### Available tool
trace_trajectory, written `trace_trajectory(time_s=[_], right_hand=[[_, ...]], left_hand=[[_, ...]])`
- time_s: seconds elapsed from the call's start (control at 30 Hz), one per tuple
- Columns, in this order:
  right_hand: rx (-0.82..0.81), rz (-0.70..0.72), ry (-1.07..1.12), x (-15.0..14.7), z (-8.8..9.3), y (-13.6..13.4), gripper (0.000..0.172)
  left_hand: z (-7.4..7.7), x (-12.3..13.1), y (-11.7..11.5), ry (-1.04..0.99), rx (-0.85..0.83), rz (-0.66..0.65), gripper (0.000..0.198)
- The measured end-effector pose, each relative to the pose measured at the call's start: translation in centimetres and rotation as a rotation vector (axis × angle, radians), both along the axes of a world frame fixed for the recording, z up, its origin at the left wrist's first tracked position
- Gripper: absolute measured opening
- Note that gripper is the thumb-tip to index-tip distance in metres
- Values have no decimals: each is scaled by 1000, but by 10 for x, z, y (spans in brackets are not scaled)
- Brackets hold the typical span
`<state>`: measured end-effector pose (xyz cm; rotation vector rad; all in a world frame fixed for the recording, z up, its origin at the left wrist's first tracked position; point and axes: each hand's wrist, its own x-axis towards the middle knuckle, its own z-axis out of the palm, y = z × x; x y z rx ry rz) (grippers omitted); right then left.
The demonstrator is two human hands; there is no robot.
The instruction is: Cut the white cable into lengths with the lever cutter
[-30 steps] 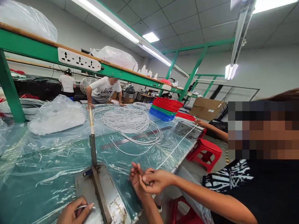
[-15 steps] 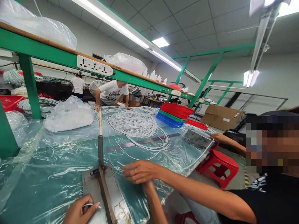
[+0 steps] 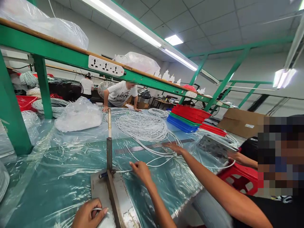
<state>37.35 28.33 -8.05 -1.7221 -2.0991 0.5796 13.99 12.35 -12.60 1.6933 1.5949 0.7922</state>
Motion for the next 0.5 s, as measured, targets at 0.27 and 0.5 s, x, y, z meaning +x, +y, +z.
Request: trace_trajectory(time_s=[0.27, 0.5], right_hand=[[159, 510, -155, -41, -1, -18, 23], [284, 300, -338, -45, -5, -2, 30]], left_hand=[[-3, 0, 1, 14, 12, 9, 34], [-1, 0, 2, -8, -14, 5, 35]])
